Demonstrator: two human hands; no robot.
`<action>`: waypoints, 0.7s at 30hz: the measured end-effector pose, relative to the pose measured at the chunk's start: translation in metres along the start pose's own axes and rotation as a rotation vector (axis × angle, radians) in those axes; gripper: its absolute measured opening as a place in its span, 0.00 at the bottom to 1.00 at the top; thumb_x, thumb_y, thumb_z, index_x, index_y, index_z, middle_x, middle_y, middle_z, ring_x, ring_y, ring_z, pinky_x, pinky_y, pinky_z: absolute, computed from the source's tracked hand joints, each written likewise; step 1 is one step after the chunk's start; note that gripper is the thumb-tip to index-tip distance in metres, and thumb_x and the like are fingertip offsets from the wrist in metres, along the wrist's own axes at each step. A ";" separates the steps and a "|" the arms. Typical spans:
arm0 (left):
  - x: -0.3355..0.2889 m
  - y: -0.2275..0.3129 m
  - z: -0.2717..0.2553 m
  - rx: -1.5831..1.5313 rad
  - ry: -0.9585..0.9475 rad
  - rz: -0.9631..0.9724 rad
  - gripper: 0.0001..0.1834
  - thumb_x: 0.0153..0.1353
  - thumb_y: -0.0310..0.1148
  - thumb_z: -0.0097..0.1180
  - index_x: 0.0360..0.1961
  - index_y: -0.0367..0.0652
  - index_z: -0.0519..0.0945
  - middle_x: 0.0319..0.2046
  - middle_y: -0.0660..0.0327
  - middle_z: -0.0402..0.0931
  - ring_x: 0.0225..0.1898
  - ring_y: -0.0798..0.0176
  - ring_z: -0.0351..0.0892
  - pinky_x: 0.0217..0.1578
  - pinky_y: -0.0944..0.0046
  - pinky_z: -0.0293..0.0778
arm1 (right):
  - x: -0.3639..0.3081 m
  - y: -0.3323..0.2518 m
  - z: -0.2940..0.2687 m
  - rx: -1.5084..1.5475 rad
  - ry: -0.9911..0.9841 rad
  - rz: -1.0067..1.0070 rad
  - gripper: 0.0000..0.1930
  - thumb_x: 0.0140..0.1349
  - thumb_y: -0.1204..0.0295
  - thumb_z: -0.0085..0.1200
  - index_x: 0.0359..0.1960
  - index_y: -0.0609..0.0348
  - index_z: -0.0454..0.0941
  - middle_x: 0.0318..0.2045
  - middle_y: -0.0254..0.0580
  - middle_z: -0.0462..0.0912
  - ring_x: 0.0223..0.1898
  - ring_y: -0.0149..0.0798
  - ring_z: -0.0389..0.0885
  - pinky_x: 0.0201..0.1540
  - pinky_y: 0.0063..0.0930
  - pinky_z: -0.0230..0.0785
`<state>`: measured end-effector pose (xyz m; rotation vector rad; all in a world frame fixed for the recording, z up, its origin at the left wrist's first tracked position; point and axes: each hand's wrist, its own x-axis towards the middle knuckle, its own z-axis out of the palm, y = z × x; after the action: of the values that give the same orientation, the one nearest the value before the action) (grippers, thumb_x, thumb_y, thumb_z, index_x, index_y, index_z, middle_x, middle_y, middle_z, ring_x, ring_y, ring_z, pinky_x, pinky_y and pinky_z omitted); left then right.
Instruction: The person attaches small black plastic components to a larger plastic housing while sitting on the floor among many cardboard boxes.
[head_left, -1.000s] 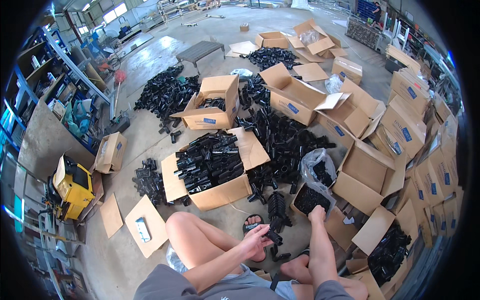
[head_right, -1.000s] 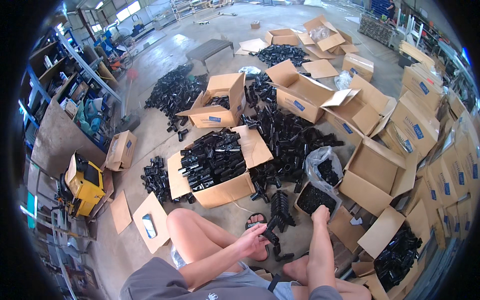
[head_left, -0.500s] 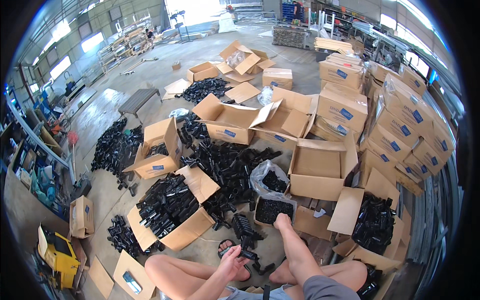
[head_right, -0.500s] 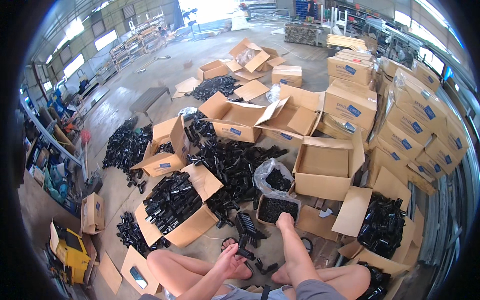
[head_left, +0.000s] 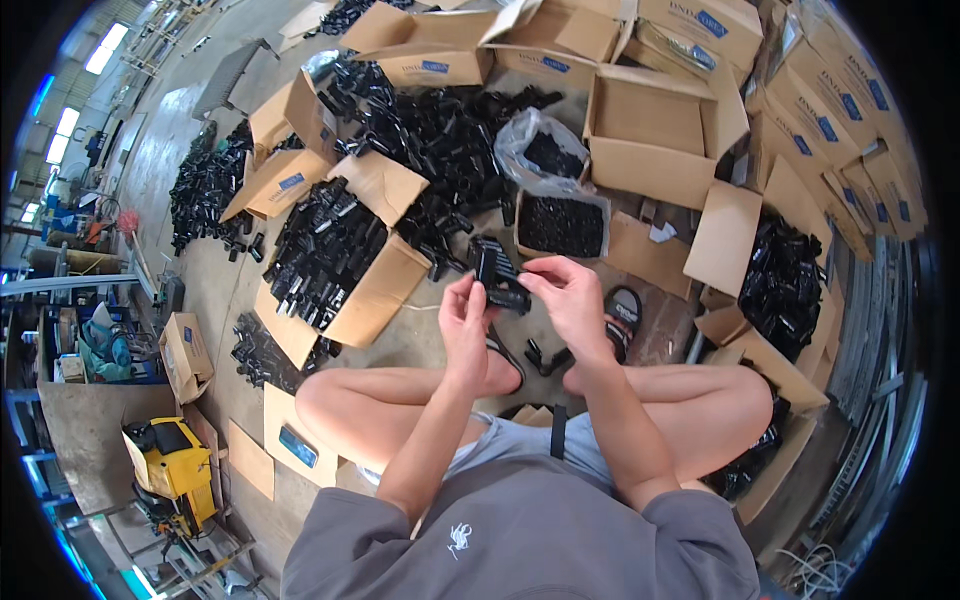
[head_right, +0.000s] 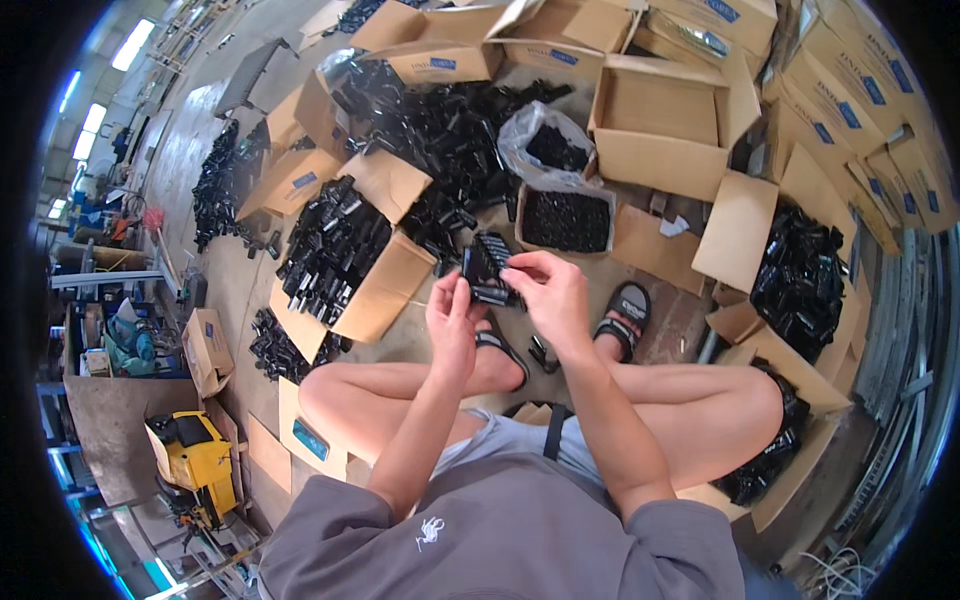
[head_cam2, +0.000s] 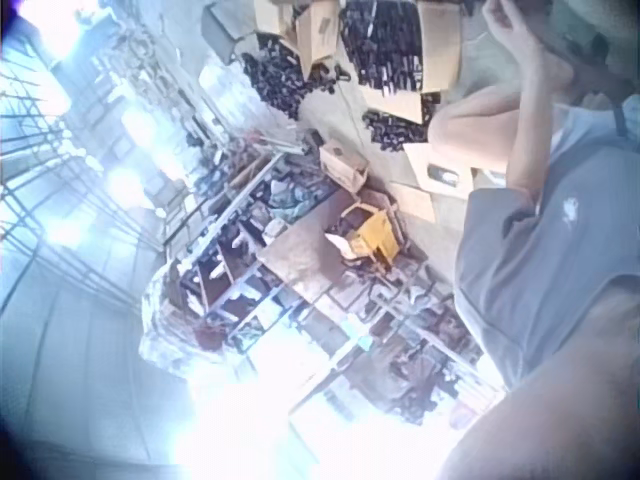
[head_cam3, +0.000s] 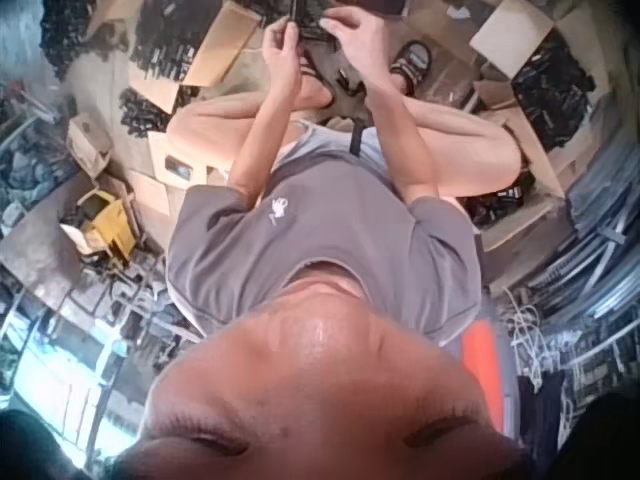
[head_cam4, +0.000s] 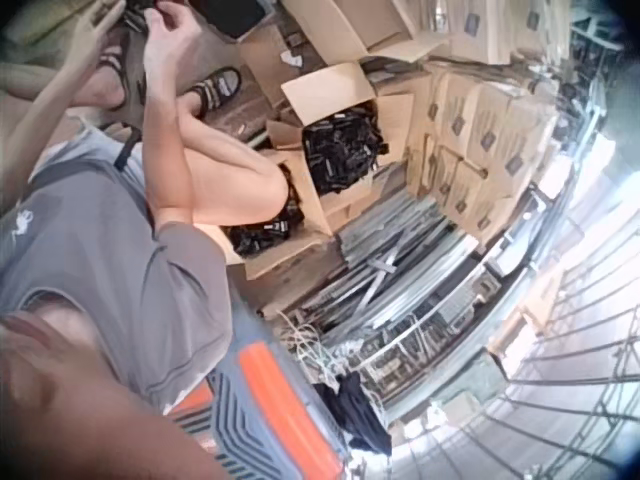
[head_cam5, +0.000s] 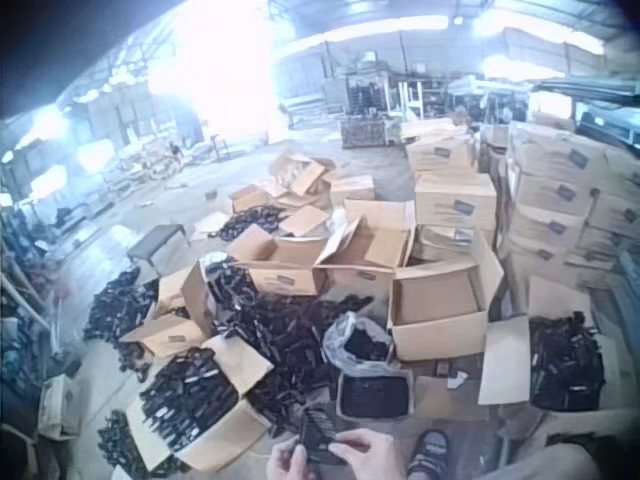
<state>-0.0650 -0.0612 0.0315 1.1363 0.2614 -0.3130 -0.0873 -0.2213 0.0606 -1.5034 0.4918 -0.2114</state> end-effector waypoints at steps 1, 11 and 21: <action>0.001 0.006 0.005 0.056 0.000 0.079 0.13 0.76 0.34 0.53 0.56 0.40 0.75 0.48 0.61 0.79 0.42 0.69 0.83 0.40 0.69 0.80 | -0.005 -0.007 0.006 -0.018 -0.018 -0.004 0.10 0.59 0.74 0.68 0.41 0.66 0.88 0.34 0.42 0.90 0.34 0.28 0.86 0.40 0.24 0.78; -0.018 0.001 -0.001 0.284 0.011 0.254 0.15 0.74 0.33 0.57 0.57 0.40 0.75 0.51 0.62 0.79 0.41 0.72 0.84 0.32 0.75 0.80 | -0.012 -0.001 0.020 0.079 -0.072 0.081 0.11 0.56 0.75 0.71 0.40 0.67 0.88 0.33 0.44 0.90 0.33 0.28 0.86 0.38 0.23 0.78; -0.021 0.001 -0.001 0.236 -0.031 0.296 0.15 0.74 0.30 0.56 0.58 0.39 0.73 0.51 0.61 0.78 0.41 0.72 0.83 0.31 0.76 0.81 | -0.015 0.008 0.023 0.143 -0.066 0.062 0.11 0.55 0.75 0.72 0.39 0.68 0.89 0.33 0.43 0.90 0.33 0.28 0.85 0.38 0.24 0.77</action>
<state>-0.0846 -0.0572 0.0394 1.3819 0.0265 -0.0994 -0.0922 -0.1934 0.0555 -1.3494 0.4604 -0.1450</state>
